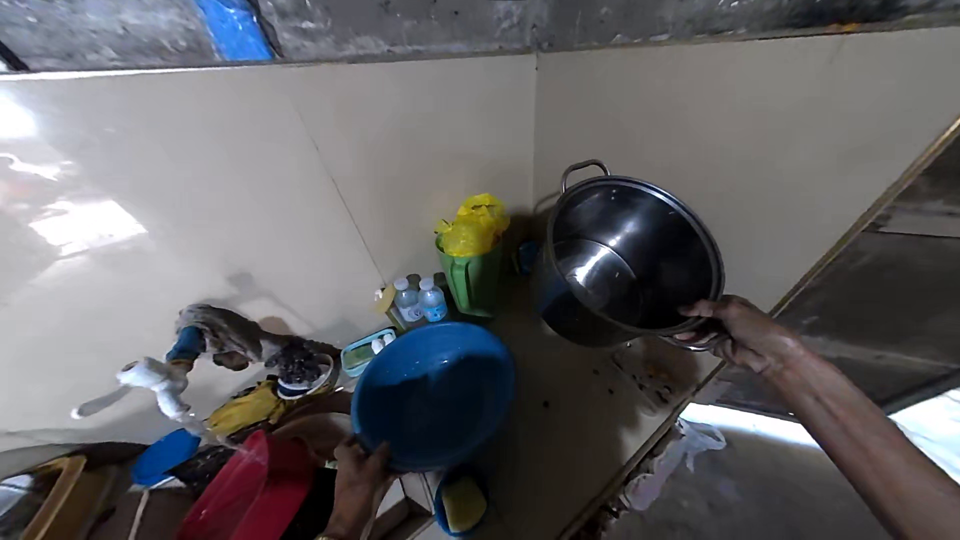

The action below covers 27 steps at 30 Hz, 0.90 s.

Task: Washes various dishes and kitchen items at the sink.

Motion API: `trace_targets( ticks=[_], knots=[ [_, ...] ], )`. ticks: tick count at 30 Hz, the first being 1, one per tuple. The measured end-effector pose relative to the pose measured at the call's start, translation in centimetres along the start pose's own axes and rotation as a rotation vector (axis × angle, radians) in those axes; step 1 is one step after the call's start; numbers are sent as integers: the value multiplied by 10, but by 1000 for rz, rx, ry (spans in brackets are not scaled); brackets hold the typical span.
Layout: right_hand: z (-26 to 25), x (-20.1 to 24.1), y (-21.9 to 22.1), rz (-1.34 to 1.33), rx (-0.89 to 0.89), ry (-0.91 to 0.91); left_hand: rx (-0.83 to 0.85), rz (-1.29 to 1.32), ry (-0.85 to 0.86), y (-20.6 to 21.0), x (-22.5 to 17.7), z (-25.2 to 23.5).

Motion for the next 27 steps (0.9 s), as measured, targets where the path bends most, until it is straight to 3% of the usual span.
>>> trace_targets(
  ticks=[8, 11, 15, 18, 20, 22, 25, 27],
  knots=[
    [-3, -9, 5, -22, 50, 50, 60, -40, -41, 19, 6, 7],
    [1, -10, 9, -8, 81, 40, 101, -87, -23, 38, 15, 5],
    [3, -16, 17, 21, 147, 16, 134, -71, -119, 77, 11, 10],
    [0, -23, 25, 99, 171, -15, 255, -73, -84, 99, 26, 7],
    [3, -23, 36, 164, 210, -6, 427, -13, -103, 108, 20, 18],
    [9, -22, 49, 225, 281, -2, 556, -8, -181, 108, 7, 33],
    [12, -27, 71, 394, 364, -38, 502, -87, -171, 87, -6, 40],
    [9, -35, 84, 497, 487, -99, 467, -169, -75, 57, -17, 46]
  ],
)
Point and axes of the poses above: each hand's wrist, its own z-axis away from the middle knuckle, its own y-axis out of the palm, x = y × z, the point moved 1 cm from there along -z, towards the middle knuckle, and after that the axes turned 7 degrees about z, right-handed, at the moved point
